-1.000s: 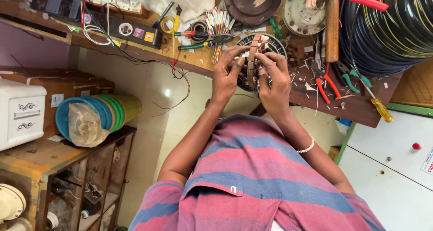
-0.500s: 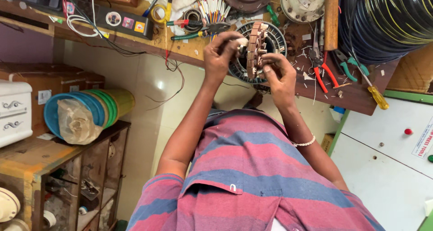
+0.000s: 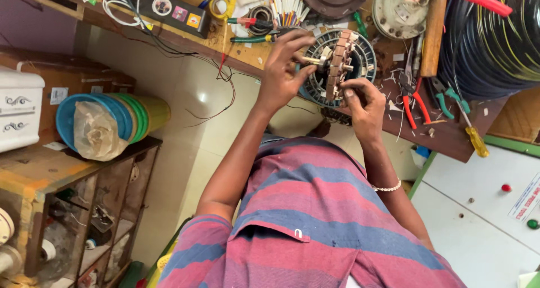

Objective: The person works on a motor stator at a cluttered workbench, using pliers to trim and adjust copper windings and commutator segments. They rotate the stator to access different areas and repeatedly use the pliers to snip and bend wires.

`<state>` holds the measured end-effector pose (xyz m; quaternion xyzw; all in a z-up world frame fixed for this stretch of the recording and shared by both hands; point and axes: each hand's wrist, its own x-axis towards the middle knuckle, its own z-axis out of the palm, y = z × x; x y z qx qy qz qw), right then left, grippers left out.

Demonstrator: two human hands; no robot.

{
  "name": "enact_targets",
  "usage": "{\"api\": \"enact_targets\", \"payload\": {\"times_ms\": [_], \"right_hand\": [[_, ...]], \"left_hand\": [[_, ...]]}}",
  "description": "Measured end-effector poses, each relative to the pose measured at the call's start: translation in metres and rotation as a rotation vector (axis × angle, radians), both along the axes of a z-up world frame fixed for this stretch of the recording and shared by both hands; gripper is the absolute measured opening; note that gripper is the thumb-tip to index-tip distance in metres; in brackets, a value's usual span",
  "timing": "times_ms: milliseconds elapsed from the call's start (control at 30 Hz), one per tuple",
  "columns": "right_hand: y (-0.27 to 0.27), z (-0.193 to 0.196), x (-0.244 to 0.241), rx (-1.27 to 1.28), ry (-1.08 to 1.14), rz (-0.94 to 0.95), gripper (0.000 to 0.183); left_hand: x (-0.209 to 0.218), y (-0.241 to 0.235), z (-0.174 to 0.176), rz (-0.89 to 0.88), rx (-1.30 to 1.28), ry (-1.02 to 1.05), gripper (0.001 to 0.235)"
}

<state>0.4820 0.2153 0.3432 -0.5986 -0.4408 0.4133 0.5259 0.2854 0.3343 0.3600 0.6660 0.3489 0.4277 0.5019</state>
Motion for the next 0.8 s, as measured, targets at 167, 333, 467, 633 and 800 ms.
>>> {"api": "enact_targets", "payload": {"times_ms": [167,333,467,633,800], "right_hand": [[-0.005,0.001,0.002,0.003,-0.013,0.015,0.012],[-0.004,-0.003,0.004,0.005,0.038,0.015,0.011],[-0.006,-0.006,0.008,0.009,0.046,0.018,0.010],[-0.003,-0.006,0.005,0.004,0.001,0.013,0.009],[0.001,0.000,0.004,0.007,-0.068,0.018,0.008]], "left_hand": [[0.015,0.018,-0.013,-0.157,0.062,-0.077,0.032],[0.013,0.009,-0.028,0.023,-0.312,-0.239,0.015],[0.000,-0.015,-0.029,0.141,-0.139,-0.018,0.015],[0.010,-0.037,-0.023,0.130,0.143,0.157,0.028],[0.021,-0.032,-0.015,0.195,0.241,0.212,0.053]]}}
